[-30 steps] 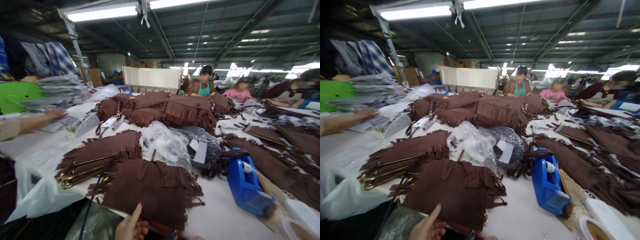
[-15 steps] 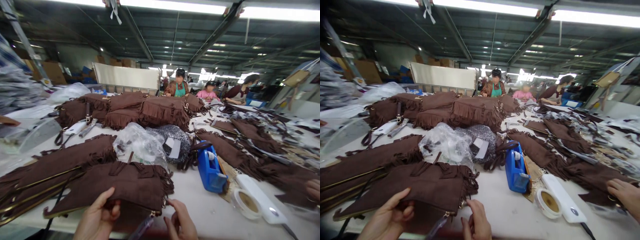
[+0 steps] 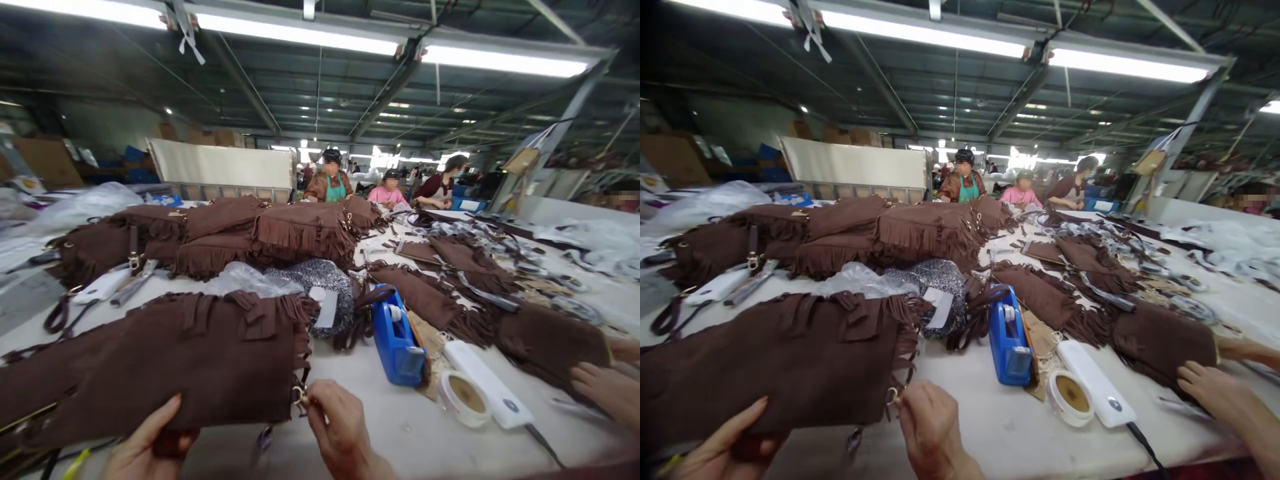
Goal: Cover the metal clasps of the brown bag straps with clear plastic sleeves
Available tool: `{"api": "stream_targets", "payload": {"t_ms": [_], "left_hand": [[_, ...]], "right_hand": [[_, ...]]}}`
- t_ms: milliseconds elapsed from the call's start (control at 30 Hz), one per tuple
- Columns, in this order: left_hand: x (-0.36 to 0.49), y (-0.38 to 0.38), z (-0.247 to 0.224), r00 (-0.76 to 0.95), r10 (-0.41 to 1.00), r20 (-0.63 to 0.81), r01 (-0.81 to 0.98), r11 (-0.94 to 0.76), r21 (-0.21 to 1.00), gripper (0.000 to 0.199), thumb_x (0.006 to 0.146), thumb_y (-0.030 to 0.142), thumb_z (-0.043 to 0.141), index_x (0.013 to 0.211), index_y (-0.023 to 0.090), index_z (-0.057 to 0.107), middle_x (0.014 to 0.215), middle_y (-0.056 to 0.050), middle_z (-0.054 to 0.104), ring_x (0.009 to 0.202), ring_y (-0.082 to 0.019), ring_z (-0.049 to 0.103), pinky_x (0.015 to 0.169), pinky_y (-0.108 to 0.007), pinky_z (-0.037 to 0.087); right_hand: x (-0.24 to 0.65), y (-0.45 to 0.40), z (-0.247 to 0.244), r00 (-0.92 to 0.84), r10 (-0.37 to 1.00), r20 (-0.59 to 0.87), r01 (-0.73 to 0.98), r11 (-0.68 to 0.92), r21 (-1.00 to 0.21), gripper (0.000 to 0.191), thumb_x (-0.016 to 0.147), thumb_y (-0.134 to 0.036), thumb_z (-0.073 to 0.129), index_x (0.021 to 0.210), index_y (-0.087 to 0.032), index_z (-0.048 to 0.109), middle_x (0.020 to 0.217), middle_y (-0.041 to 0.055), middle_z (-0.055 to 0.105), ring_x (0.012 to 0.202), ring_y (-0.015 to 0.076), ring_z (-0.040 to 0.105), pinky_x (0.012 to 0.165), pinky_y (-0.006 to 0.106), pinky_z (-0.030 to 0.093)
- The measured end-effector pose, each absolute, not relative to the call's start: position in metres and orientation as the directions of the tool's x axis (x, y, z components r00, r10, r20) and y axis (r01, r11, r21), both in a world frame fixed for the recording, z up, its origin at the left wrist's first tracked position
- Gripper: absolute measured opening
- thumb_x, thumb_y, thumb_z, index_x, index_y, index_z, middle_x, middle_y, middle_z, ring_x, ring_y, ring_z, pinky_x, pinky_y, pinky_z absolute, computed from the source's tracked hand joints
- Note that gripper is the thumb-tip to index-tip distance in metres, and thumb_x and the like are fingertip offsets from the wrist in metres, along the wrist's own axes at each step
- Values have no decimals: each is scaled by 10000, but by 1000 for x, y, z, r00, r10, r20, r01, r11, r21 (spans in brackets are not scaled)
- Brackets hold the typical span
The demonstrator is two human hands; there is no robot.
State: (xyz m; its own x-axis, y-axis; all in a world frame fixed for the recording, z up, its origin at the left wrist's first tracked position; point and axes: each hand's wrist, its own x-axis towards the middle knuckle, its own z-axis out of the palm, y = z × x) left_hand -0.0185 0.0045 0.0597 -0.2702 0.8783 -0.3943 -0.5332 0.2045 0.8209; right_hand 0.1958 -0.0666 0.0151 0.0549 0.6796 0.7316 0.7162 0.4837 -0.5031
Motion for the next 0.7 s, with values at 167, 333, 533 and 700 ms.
{"api": "stream_targets", "payload": {"t_ms": [167,333,533,700], "left_hand": [[-11,-1,29,-236,780,-580,-571,372,732,172,697,1,531,697,167,576,641,48,599,414,-71,519,314,-145,416],[-10,6,36,-189,773,-605,-652,362,666,187,743,1,486,698,171,550,575,51,595,369,-72,506,309,-149,416],[-10,18,71,-96,828,-552,-694,342,633,179,755,35,445,628,141,514,450,22,537,320,-80,446,290,-165,380],[-6,28,90,-172,929,-328,-703,118,701,198,665,-7,500,739,153,591,601,26,616,401,-74,501,324,-152,407]], "right_hand": [[195,-65,-16,196,933,301,520,161,-839,102,800,-217,479,705,-179,478,570,-42,452,502,85,419,489,203,311],[199,-63,-7,140,990,27,256,-10,-967,136,779,-282,494,689,-187,457,630,-42,459,598,94,407,558,211,320],[191,-53,33,-31,992,-120,-427,-121,-896,167,688,-276,582,716,-174,452,609,-40,511,543,79,461,547,214,370],[188,-51,53,-303,920,-249,-685,-392,-615,237,642,-251,581,842,-181,476,553,-51,529,379,50,389,398,180,305]]}}
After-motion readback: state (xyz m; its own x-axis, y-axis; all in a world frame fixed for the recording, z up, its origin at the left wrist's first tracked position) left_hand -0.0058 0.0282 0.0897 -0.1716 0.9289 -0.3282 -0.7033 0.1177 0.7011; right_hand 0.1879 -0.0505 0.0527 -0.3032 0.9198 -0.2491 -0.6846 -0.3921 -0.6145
